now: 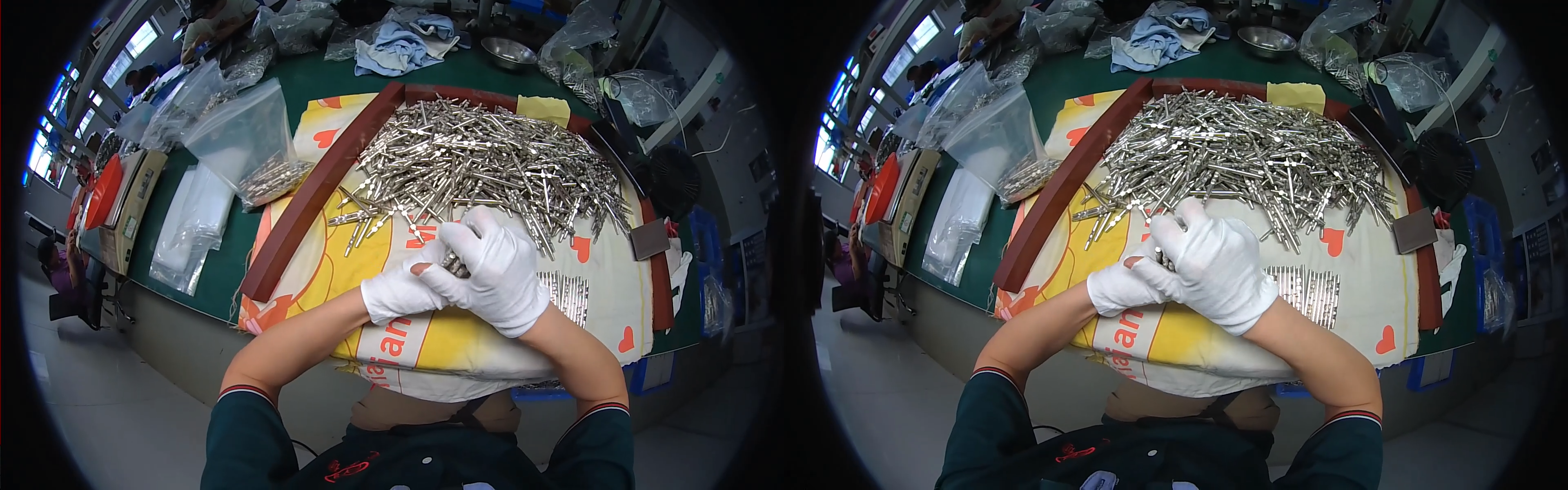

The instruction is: Sorting, aligning, and packaging small metal pins into plastic bags at a workbench.

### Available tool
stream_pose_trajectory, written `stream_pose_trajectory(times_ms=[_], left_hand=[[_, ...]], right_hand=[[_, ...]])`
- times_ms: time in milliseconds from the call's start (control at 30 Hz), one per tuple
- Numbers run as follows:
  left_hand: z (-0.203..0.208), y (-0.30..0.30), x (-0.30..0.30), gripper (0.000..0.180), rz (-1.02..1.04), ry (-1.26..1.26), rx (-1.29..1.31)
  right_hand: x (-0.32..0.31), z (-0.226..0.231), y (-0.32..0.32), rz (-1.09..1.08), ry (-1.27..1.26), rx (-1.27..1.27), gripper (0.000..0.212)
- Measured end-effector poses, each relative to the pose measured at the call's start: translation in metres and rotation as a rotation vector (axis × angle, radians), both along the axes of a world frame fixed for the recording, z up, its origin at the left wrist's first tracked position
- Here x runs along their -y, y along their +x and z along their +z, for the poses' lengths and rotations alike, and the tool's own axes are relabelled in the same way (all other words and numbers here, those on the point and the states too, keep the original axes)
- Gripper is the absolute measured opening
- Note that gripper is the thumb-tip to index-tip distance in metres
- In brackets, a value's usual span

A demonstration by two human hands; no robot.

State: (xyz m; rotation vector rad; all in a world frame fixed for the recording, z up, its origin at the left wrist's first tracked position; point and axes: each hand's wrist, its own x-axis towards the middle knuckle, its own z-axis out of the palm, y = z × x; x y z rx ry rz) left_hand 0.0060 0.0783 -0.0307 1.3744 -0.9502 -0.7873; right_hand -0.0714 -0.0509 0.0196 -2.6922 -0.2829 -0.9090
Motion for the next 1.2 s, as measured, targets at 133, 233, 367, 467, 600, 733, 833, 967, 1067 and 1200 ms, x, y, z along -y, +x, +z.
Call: stream_pose_trajectory(times_ms=[133, 233, 367, 467, 600, 733, 833, 967, 1067, 1200], left_hand=[[0.011, -0.003, -0.010, 0.021, -0.036, -0.050, 0.273], [0.028, -0.007, -0.021, 0.033, 0.242, -0.067, 0.910], [0.023, -0.017, -0.060, 0.056, 0.391, 0.244, 1.007], [0.020, -0.021, -0.081, 0.062, 0.421, 0.244, 0.979], [0.011, -0.025, -0.091, 0.079, 0.416, 0.228, 0.920], [0.025, -0.035, -0.062, 0.127, 0.406, 0.176, 0.785], [0.021, -0.044, -0.022, 0.130, 0.453, -0.085, 0.625], [0.012, -0.039, 0.012, 0.090, 0.526, -0.182, 0.487], [0.010, -0.029, 0.014, 0.035, 0.551, -0.353, 0.485], [0.047, -0.029, 0.008, 0.013, 0.510, -0.320, 0.394]], right_hand=[[-0.001, 0.001, -0.001, 0.187, -0.062, 0.245, 0.020], [-0.009, -0.013, -0.003, 0.271, -0.048, 0.150, 0.017], [-0.016, -0.029, -0.005, 0.235, -0.202, -0.020, 0.018], [-0.011, -0.027, -0.004, 0.282, -0.163, -0.022, 0.018], [-0.012, -0.018, -0.001, 0.274, 0.514, -0.005, 0.019], [-0.019, -0.007, 0.004, 0.239, 1.752, -0.487, 0.020], [-0.025, -0.012, 0.003, 0.092, 2.247, -0.799, 0.027], [-0.008, -0.060, 0.002, 0.076, 2.171, -0.782, 0.032], [-0.021, -0.037, -0.008, 0.208, 2.290, -0.737, 0.036], [-0.011, -0.027, -0.009, 0.352, 1.563, -0.532, 0.038]])
